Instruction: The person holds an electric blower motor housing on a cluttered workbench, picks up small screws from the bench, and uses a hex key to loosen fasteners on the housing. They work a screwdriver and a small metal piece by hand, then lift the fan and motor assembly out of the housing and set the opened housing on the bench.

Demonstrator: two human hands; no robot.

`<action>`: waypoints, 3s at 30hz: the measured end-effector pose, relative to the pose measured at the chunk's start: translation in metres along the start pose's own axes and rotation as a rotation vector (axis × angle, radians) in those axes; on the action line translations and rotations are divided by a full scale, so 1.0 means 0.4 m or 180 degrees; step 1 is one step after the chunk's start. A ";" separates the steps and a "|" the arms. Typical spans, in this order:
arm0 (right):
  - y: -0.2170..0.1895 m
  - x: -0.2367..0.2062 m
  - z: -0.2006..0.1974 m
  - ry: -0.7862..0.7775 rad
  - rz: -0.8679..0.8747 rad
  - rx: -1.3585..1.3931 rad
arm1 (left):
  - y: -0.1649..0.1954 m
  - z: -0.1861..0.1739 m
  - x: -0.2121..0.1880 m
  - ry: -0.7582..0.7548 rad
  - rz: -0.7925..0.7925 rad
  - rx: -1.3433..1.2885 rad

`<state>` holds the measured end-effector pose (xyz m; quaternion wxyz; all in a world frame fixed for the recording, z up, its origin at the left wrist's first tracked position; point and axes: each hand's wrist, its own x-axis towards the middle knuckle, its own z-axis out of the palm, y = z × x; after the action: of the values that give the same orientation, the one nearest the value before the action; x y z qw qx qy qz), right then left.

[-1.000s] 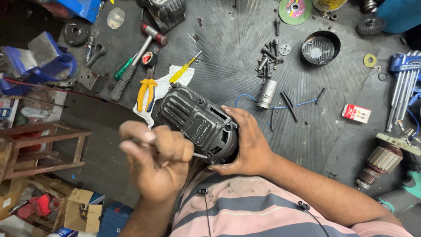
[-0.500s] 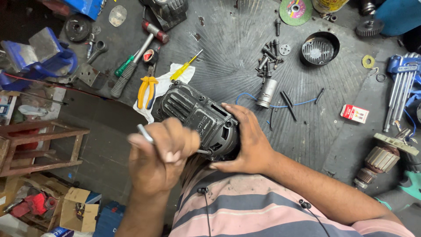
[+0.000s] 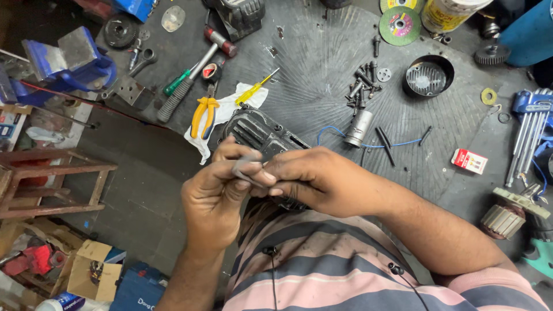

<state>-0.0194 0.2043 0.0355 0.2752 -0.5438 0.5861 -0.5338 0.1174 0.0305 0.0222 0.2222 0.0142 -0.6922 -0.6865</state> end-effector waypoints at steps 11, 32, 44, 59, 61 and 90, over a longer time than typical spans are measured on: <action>-0.021 0.022 0.024 0.0386 0.0140 -0.0011 | 0.015 0.015 -0.013 0.0250 -0.0185 -0.0130; 0.023 0.002 0.043 0.0359 0.0134 -0.0310 | 0.028 0.034 -0.022 0.0235 -0.0017 0.0448; 0.007 0.003 0.030 0.0152 0.0121 -0.0227 | 0.085 0.016 0.005 -0.0286 0.0178 0.1114; -0.003 0.012 0.056 0.0696 0.0328 -0.0398 | 0.085 0.001 0.012 -0.0346 0.0332 0.1224; -0.002 0.011 0.059 0.0765 0.0256 -0.0506 | 0.093 0.011 0.014 -0.0082 0.0765 0.1884; 0.112 -0.109 0.109 0.1544 -0.0468 -0.1611 | 0.065 0.027 -0.002 0.0173 0.0763 0.0099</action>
<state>0.0160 0.2234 -0.0294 -0.0544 -0.4930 0.7074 -0.5037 0.1221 0.0424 0.0473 0.3211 -0.0465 -0.6933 -0.6435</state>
